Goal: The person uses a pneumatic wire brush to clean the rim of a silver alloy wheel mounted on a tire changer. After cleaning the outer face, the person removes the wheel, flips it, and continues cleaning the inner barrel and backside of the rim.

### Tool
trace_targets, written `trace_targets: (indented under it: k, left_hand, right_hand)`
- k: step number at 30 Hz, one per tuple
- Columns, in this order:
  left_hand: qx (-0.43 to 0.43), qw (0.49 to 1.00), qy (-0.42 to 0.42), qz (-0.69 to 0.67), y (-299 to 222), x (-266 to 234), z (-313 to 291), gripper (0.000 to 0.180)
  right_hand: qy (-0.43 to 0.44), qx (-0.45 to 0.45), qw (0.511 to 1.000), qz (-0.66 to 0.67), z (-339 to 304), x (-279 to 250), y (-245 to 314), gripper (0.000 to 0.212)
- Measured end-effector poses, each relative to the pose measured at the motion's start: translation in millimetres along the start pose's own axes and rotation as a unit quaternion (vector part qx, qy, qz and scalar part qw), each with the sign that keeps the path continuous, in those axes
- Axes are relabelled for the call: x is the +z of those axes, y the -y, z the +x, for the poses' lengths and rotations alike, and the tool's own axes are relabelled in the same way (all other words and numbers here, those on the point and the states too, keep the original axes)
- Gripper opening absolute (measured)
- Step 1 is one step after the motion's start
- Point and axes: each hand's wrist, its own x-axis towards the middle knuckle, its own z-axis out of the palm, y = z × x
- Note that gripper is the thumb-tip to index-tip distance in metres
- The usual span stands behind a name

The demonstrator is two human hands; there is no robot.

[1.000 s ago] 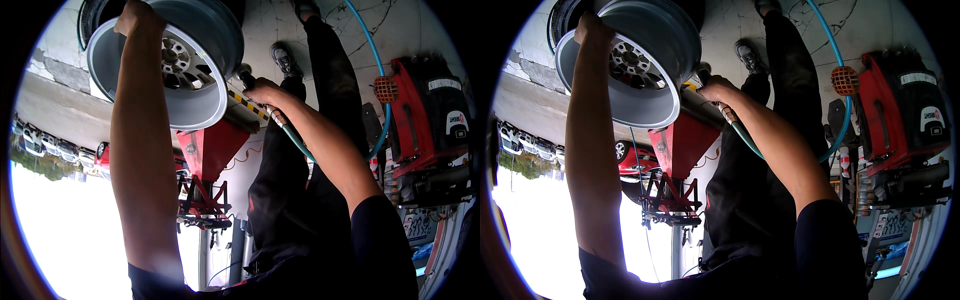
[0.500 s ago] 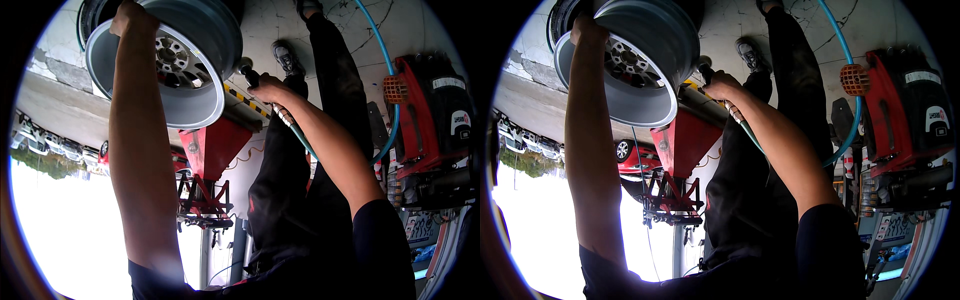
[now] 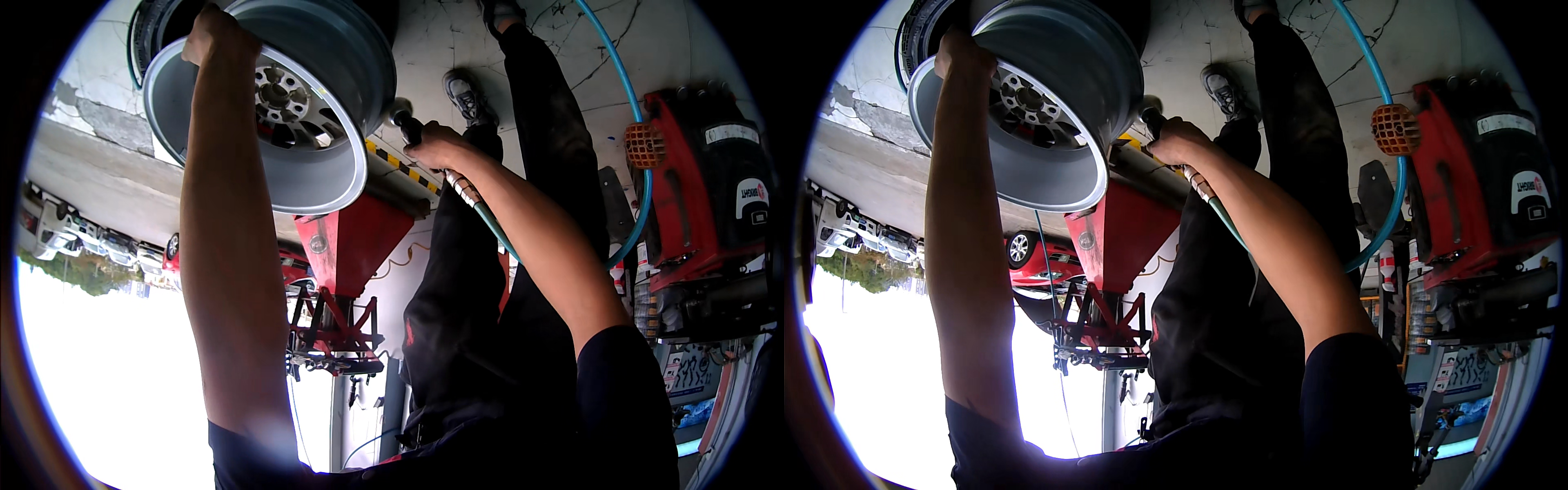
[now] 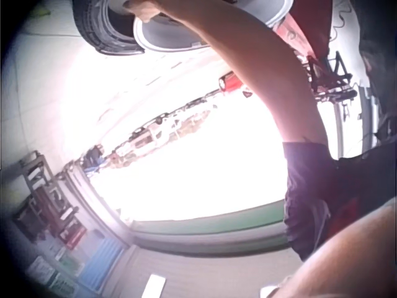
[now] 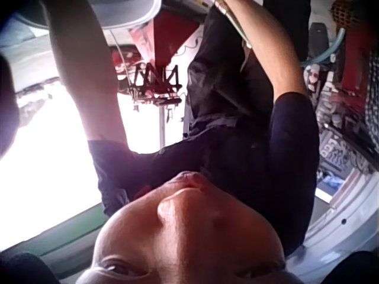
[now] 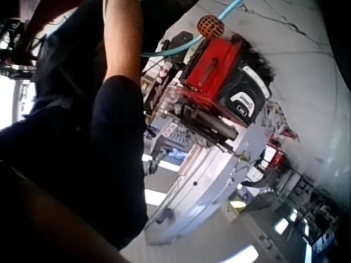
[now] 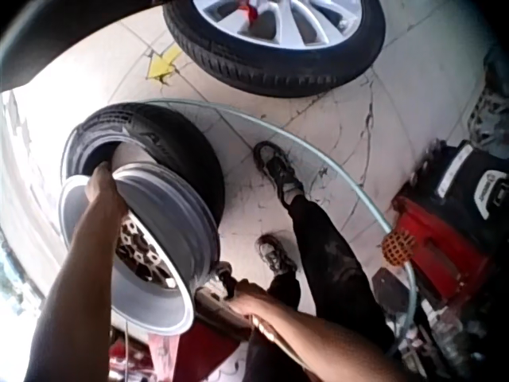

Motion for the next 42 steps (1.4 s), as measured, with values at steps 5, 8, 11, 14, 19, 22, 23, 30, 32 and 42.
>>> trace_targets:
  k: [5, 8, 11, 14, 19, 22, 23, 30, 32, 42]
  left_hand:
    - [0.031, 0.999, 0.012, 0.042, 6, -3, -5, 0.045]
    - [0.209, 0.922, 0.06, 0.32, 32, -26, 53, 0.043]
    - [0.265, 0.785, 0.097, 0.551, 26, -30, 55, 0.042]
    - [0.275, 0.621, 0.093, 0.728, 0, -11, -9, 0.04]
    - [0.318, 0.555, 0.044, 0.767, -8, -13, -10, 0.039]
    - [0.249, 0.787, 0.068, 0.56, 26, -17, 25, 0.035]
    - [0.1, 0.927, 0.096, 0.348, 21, -10, 15, 0.04]
    - [0.007, 0.995, -0.004, 0.097, 12, -9, -9, 0.05]
    - [-0.011, 0.996, -0.025, 0.082, 10, -8, -13, 0.05]
    - [-0.011, 0.999, -0.053, 0.008, -7, -3, -36, 0.055]
  right_hand:
    - [0.035, 0.019, 0.999, -0.004, -6, -8, 12, 0.035]
    - [0.064, 0.025, 0.998, -0.015, -1, 16, 14, 0.036]
    - [0.053, 0.026, 0.998, -0.015, 1, 20, 17, 0.036]
    - [0.076, 0.034, 0.996, 0.012, 1, 8, 14, 0.038]
    - [0.042, 0.052, 0.995, 0.076, -3, -13, 17, 0.039]
    - [0.074, 0.086, 0.989, 0.091, -8, -18, 28, 0.038]
    - [0.079, 0.095, 0.989, 0.082, -8, -20, 31, 0.038]
    - [0.08, 0.076, 0.994, -0.008, -5, -37, 38, 0.036]
    - [0.065, 0.103, 0.992, 0.01, -8, -48, 42, 0.035]
    - [0.096, 0.114, 0.985, -0.082, 0, -61, 53, 0.033]
